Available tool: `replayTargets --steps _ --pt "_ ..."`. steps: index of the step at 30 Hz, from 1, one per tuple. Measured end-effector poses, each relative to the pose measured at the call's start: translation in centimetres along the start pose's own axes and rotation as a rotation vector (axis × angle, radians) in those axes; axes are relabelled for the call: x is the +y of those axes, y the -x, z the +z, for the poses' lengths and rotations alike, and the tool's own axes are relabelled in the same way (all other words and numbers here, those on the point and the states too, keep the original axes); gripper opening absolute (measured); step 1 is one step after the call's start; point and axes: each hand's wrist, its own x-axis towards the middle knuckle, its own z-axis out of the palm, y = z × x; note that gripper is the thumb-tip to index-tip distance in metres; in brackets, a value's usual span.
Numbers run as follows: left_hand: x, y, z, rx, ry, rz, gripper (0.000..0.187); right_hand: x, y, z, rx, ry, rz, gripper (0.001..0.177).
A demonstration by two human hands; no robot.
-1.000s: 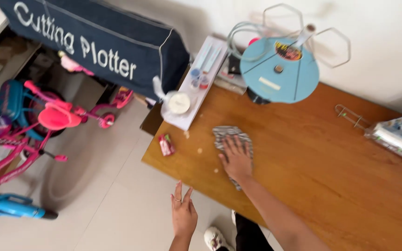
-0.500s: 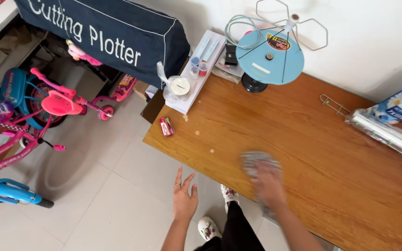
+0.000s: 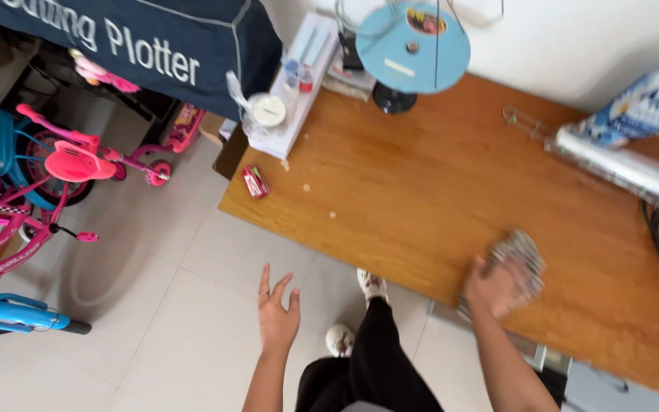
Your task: The person wipes a wooden desk with a cloth, moving items like a pillow, cables, and a plastic roll aside. They then wash the cloth in a sink and wipe a kitchen counter, moving green containers and a bottle of oil.
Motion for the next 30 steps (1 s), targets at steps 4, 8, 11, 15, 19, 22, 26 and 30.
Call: replayTargets --steps 4,8,11,15,19,22,26,30 --pt "1.6 1.1 -2.9 -0.004 0.06 -0.073 0.032 -5.2 3.7 2.3 -0.095 -0.009 -0.2 0.091" --pt "0.7 2.6 -3.8 0.016 0.031 -0.147 0.032 -13.5 8.3 2.5 -0.309 0.006 -0.566 0.096" --pt "-0.9 3.5 -3.2 0.06 -0.018 -0.059 0.031 -18.8 11.6 3.5 -0.449 -0.014 -0.864 0.086" --pt "0.1 4.9 -2.3 0.023 -0.056 -0.075 0.03 -18.9 13.0 8.9 -0.369 0.065 -1.482 0.064" --pt "2.6 5.0 -0.8 -0.051 -0.073 -0.091 0.031 -18.5 6.5 7.4 -0.535 0.137 -1.369 0.057" --pt "4.7 4.8 1.9 -0.074 -0.099 -0.007 0.031 -14.0 -2.8 8.1 -0.333 -0.115 -0.971 0.054" --pt "10.2 4.3 7.3 -0.186 -0.093 -0.004 0.031 -0.7 -15.7 5.6 -0.17 -0.024 -0.697 0.058" --pt "15.3 4.9 14.4 -0.249 -0.036 0.165 0.029 15.8 -21.8 0.6 -0.125 0.073 -0.387 0.058"
